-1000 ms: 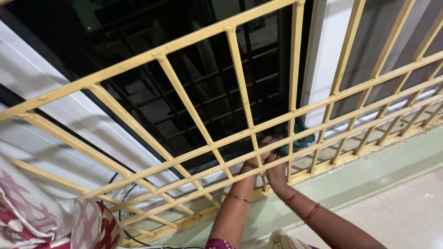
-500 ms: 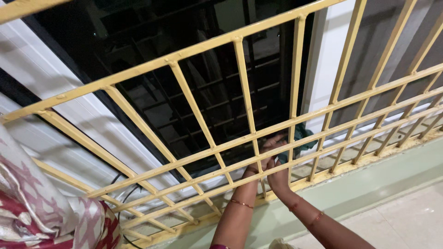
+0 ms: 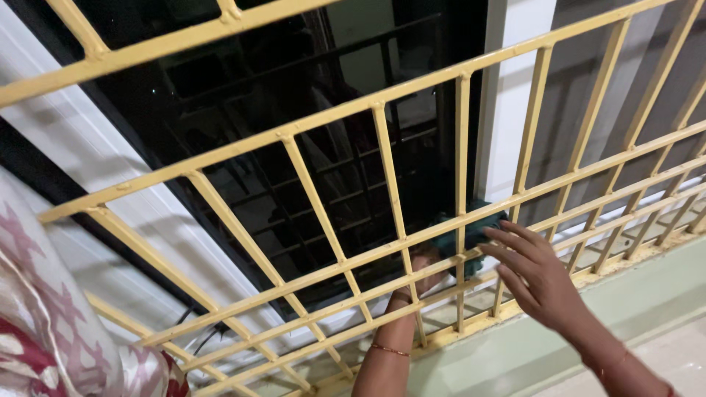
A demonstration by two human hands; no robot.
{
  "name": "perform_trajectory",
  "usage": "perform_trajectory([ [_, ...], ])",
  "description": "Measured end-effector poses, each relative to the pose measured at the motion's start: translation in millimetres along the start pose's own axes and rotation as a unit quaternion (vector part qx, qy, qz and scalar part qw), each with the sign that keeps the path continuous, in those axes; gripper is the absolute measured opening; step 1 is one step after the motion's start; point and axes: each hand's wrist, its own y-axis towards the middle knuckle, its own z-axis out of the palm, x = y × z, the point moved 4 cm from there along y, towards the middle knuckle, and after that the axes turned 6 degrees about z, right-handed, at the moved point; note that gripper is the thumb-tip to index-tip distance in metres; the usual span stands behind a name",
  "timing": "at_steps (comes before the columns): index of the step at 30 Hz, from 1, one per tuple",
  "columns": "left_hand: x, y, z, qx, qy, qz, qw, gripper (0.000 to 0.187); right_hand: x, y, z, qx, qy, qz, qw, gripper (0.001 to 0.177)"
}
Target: The person wipes the yellow metal window grille with a green cloth. They move the cloth along the horizontal and vertical bars, cleaning the surface methodically.
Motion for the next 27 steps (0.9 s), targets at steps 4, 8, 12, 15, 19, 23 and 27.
perform_trajectory([
  [4,21.9,-14.0,30.8,-0.029,-0.288,-0.187,0.939,0.004,13.1,45.1,16.2,0.231,-0.09,-0.023,0.968,0.024],
  [8,34.3,-22.1,48.0,-0.135,-0.624,-0.383,0.668,0.007,2.0,48.7,30.1,0.271,-0.101,0.057,0.955,0.025],
  [12,19.1,-9.5,31.0,-0.153,-0.779,-0.388,0.468,0.011,-1.7,48.7,18.6,0.172,0.035,0.004,0.984,0.025],
  [15,-1.4,11.7,11.7,-0.15,-0.829,-0.373,0.389,0.014,1.3,52.8,18.4,0.211,-0.017,-0.038,0.977,0.031],
  [19,-28.0,30.2,-12.0,-0.149,-0.824,-0.377,0.395,0.021,-5.7,61.9,33.9,0.355,-0.132,0.068,0.923,0.044],
  [23,-47.7,39.5,-27.2,-0.147,-0.834,-0.344,0.406,0.027,-14.2,67.2,49.4,0.42,-0.302,0.042,0.855,0.026],
  [27,-42.4,33.6,-33.2,-0.128,-0.834,-0.287,0.453,0.034,-7.9,67.4,54.6,0.316,-0.454,-0.132,0.823,0.034],
])
